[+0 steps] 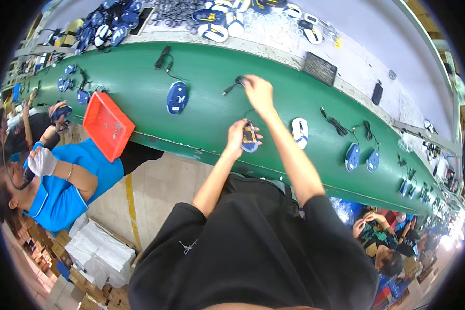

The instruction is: The person assembles computer mice along a factory line by inserting plastic components into the mouse bases, snapping on the top shells, and applying adhesive pads to the bottom before placing the assembled mice back onto the conveyor belt.

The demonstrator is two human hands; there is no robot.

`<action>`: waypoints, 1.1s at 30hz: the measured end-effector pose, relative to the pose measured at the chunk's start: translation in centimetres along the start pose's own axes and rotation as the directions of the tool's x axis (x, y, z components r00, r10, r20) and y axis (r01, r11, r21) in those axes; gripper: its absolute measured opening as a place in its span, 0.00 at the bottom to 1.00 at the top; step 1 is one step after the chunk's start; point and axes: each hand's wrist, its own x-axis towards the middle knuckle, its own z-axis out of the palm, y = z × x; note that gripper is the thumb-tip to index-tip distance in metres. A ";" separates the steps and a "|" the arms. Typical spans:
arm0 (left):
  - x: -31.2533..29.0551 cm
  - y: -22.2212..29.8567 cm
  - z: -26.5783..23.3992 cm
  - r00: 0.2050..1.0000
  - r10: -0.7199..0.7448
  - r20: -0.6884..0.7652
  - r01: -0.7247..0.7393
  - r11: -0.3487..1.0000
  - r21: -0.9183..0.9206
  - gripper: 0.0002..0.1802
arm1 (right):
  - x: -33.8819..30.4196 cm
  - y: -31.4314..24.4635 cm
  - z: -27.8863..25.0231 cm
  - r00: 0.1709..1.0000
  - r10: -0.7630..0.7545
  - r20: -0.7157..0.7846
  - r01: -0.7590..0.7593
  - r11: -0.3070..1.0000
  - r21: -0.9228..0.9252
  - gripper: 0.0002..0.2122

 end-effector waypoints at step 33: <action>-1.5 5.7 6.5 0.966 0.233 0.111 -0.242 0.967 0.074 0.18 | -9.4 -6.5 -7.5 0.866 0.482 -0.133 -0.319 0.736 0.597 0.13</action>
